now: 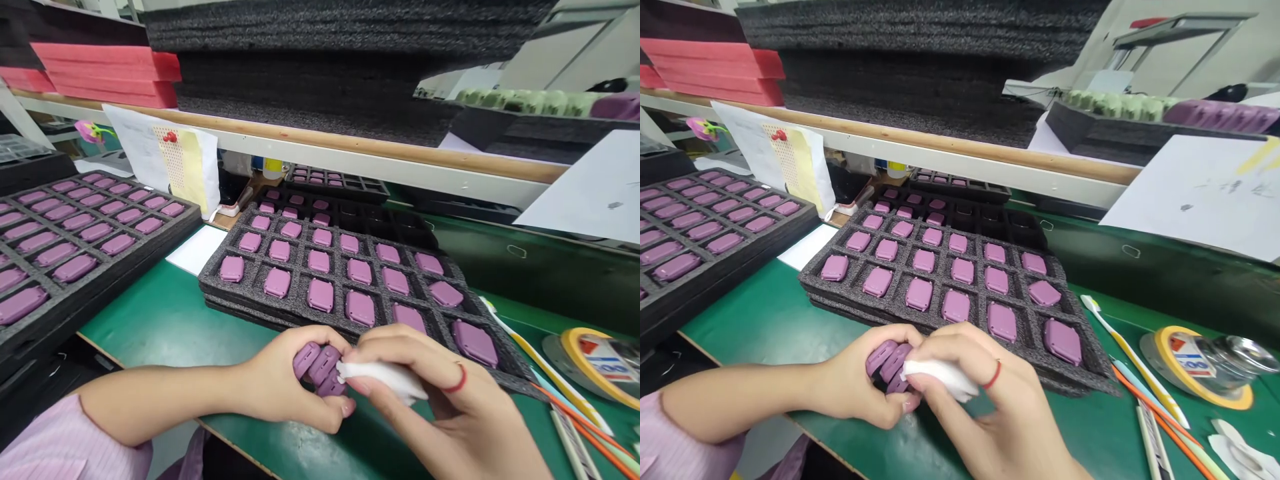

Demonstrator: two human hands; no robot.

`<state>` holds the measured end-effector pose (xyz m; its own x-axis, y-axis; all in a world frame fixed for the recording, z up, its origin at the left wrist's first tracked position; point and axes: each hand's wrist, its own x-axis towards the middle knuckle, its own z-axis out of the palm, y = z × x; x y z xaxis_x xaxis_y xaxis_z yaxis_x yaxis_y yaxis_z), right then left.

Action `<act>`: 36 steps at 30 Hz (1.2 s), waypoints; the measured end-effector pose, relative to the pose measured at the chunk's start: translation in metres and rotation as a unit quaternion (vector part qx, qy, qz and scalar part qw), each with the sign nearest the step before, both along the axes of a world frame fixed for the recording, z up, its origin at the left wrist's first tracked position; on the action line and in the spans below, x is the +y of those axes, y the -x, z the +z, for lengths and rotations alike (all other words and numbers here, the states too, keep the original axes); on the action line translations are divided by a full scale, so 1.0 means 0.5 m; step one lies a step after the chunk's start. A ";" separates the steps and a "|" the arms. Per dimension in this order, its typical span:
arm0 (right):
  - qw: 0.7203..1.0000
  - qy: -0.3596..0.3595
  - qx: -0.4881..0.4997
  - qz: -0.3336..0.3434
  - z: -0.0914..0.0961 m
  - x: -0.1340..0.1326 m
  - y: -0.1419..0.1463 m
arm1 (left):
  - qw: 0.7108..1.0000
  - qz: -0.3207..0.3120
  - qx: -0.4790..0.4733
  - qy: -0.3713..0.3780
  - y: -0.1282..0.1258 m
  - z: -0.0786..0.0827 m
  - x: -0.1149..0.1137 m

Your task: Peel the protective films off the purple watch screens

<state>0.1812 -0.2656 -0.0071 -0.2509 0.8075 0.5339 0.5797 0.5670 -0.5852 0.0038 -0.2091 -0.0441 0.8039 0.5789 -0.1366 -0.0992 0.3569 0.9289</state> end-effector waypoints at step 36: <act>0.997 0.031 0.027 0.071 -0.105 -0.010 -0.032 | 0.981 -0.132 0.139 -0.029 -0.026 -0.057 0.043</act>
